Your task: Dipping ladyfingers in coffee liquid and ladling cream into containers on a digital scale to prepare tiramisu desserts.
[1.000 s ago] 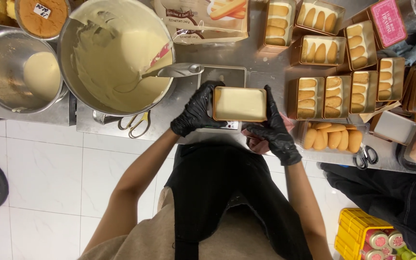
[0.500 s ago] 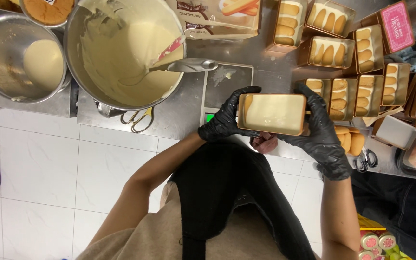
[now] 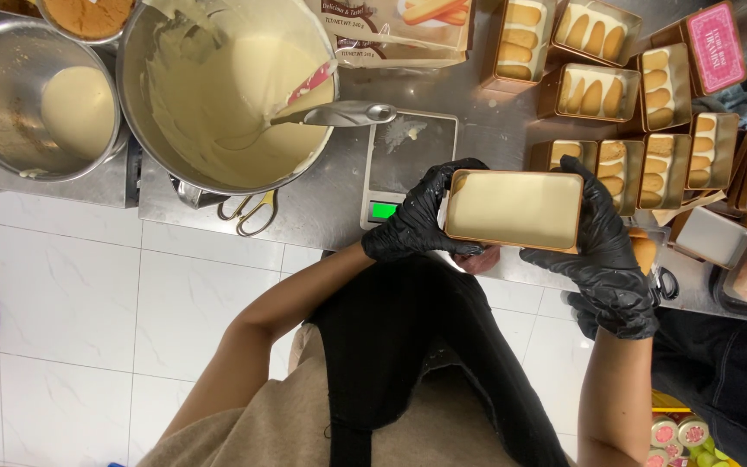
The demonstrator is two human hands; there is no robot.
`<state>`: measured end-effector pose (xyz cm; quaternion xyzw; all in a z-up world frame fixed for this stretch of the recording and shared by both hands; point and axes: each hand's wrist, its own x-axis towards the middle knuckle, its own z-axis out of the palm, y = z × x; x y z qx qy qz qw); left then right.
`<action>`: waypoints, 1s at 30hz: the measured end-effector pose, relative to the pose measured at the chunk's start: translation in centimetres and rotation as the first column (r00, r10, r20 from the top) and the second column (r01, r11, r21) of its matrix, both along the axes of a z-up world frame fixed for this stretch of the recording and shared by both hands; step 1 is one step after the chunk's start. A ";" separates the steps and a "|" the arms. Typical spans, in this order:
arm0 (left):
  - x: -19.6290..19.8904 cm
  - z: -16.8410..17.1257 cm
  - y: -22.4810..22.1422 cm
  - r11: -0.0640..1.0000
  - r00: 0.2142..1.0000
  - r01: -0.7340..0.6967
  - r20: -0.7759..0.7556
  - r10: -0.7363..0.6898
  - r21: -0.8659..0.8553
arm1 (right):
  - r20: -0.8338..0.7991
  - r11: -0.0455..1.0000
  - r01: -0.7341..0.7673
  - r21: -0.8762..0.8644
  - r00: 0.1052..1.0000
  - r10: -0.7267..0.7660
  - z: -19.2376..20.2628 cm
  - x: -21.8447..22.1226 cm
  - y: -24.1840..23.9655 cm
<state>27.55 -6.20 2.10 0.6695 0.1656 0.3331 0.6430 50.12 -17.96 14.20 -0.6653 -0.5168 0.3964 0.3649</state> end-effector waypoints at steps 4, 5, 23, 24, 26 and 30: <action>-0.3 -0.3 -0.1 0.999 0.991 -0.026 -0.130 0.023 -0.022 | -0.158 0.985 0.098 -0.141 0.980 -0.120 -0.1 -1.0 -0.5; -0.4 -0.4 -0.1 0.999 0.981 -0.013 -0.192 0.006 -0.036 | -0.205 0.962 0.166 -0.216 0.956 -0.211 0.0 -1.4 -0.6; -0.9 3.6 -0.9 0.999 0.999 0.050 -0.005 -0.050 -0.012 | 0.027 0.997 0.065 0.035 0.997 -0.066 0.1 -0.9 -3.2; -1.0 4.0 -0.3 0.999 0.999 0.053 -0.004 -0.053 -0.012 | 0.028 0.997 0.068 0.035 0.997 -0.069 -0.3 -0.8 -3.3; -1.4 4.7 0.9 0.945 0.998 -0.006 -0.062 0.028 0.327 | -0.697 0.937 0.271 -0.221 0.629 -0.346 -1.2 -0.6 -3.5; -1.8 5.4 2.3 0.891 0.995 0.036 -0.098 0.009 0.453 | -0.429 0.989 0.135 0.065 0.898 -0.095 -2.1 -1.0 -3.1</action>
